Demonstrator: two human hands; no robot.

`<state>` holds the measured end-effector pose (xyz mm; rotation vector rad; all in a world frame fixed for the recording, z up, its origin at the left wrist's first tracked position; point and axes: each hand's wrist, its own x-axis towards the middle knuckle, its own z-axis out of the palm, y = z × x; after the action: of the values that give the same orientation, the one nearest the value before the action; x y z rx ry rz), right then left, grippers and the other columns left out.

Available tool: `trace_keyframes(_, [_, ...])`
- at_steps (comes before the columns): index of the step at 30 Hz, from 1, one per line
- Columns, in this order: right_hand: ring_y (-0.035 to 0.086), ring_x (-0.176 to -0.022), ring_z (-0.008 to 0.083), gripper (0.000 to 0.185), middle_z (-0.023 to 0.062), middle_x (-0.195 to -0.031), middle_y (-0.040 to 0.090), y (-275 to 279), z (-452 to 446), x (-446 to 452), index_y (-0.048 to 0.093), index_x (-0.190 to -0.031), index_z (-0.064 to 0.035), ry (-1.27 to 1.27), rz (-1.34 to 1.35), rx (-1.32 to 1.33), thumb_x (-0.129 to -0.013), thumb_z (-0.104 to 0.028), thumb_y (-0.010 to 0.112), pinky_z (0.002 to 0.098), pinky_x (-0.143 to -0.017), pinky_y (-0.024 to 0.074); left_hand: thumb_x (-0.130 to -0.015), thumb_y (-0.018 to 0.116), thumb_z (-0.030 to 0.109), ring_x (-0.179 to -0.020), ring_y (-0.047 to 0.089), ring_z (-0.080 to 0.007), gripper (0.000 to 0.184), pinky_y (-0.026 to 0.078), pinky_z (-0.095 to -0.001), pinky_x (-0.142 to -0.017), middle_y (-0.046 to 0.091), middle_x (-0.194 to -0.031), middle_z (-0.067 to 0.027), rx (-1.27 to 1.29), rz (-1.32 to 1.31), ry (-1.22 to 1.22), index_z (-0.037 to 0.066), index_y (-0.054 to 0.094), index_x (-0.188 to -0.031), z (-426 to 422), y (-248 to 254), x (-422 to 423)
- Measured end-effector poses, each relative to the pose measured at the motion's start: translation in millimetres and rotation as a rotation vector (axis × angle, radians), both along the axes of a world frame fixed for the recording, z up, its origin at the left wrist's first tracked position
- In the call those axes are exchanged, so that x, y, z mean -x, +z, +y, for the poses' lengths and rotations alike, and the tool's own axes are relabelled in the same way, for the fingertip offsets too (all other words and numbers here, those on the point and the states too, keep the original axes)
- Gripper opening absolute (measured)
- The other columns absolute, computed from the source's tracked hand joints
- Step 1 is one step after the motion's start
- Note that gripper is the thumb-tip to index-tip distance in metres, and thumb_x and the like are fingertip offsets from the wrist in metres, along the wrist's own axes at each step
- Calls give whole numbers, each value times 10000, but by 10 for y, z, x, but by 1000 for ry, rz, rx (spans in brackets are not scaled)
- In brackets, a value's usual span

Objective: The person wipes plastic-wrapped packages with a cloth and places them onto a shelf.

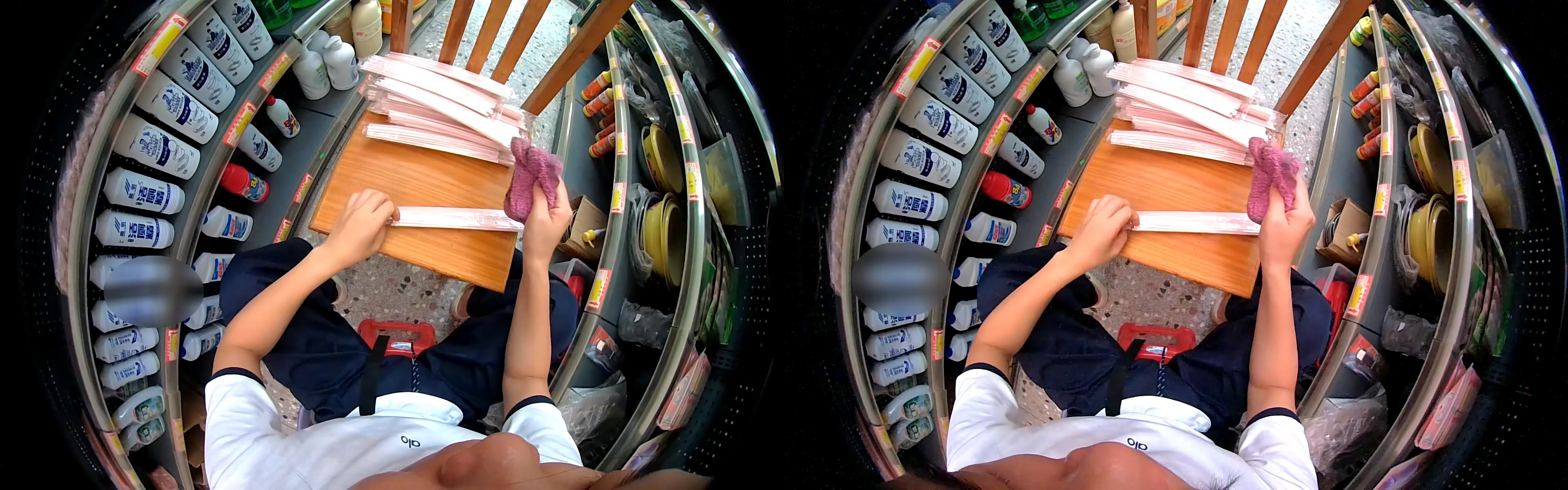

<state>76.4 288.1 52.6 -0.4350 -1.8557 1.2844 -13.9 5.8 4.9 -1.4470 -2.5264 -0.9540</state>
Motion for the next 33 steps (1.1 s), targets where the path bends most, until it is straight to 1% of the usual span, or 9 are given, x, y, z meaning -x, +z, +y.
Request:
trace_keyframes(4, [631,-927,128,370,86,-1020,724,29,-318,17,635,-1249,13,66,-99,-19,-886,39,571,284,-854,491,-754,633,-21,-1001,556,-297,209,408,-394,-866,585,-964,-99,-23,-26,13,60,632,-947,-96,22,-89])
trace_keyframes(7, [653,-1065,335,429,215,-1168,664,-132,-613,10,591,-1268,31,177,-163,-239,-839,41,567,393,-942,492,-763,651,7,-1009,550,-303,175,410,-406,-861,581,-978,-101,-66,-116,125,48,650,-933,-140,-25,-118])
trace_keyframes(9, [588,-1162,394,490,234,-1269,603,-295,-848,22,567,-1289,24,337,-178,-368,-800,47,571,428,-995,468,-765,670,40,-987,546,-302,149,409,-414,-841,577,-959,-100,-57,-120,180,40,665,-914,-154,-64,-126])
trace_keyframes(11, [532,-1245,379,558,202,-1347,565,-485,-1115,14,538,-1327,7,441,-174,-591,-772,7,600,441,-1054,422,-767,693,86,-944,545,-297,140,406,-421,-810,572,-920,-100,-14,-66,201,33,686,-896,-147,-103,-130])
trace_keyframes(13, [472,-1321,356,598,177,-1408,527,-573,-1339,-27,514,-1353,-4,553,-380,-798,-767,-53,624,448,-1109,359,-762,719,122,-912,537,-297,152,400,-418,-789,566,-893,-96,35,-44,211,45,701,-891,-172,-188,-143])
trace_keyframes(14, [446,-1355,325,623,158,-1432,516,-652,-1396,-51,504,-1366,-11,493,-375,-833,-760,-88,631,459,-1129,326,-759,731,141,-896,533,-297,159,398,-416,-778,564,-879,-94,58,-34,212,51,709,-889,-179,-224,-148])
trace_keyframes(20, [463,-1356,292,600,152,-1427,527,-688,-1145,-85,536,-1338,-12,518,-419,-788,-748,-64,633,452,-1125,344,-740,757,159,-838,516,-269,125,370,-401,-739,529,-802,-58,133,44,240,97,730,-846,-153,-128,-149])
trace_keyframes(26, [475,-1348,297,585,154,-1409,544,-672,-790,-226,554,-1314,-9,447,-459,-747,-735,-21,639,455,-1139,333,-820,752,293,-799,515,-240,278,352,-389,-708,523,-748,-52,175,9,267,147,776,-1056,-121,-46,-143])
trace_keyframes(33, [457,-1362,325,550,177,-1410,536,-695,-370,-410,545,-1306,31,313,-524,-722,-759,-4,584,468,-1145,319,-827,739,298,-792,517,-242,270,349,-388,-700,540,-744,-57,205,13,267,144,779,-1046,-92,-3,-122])
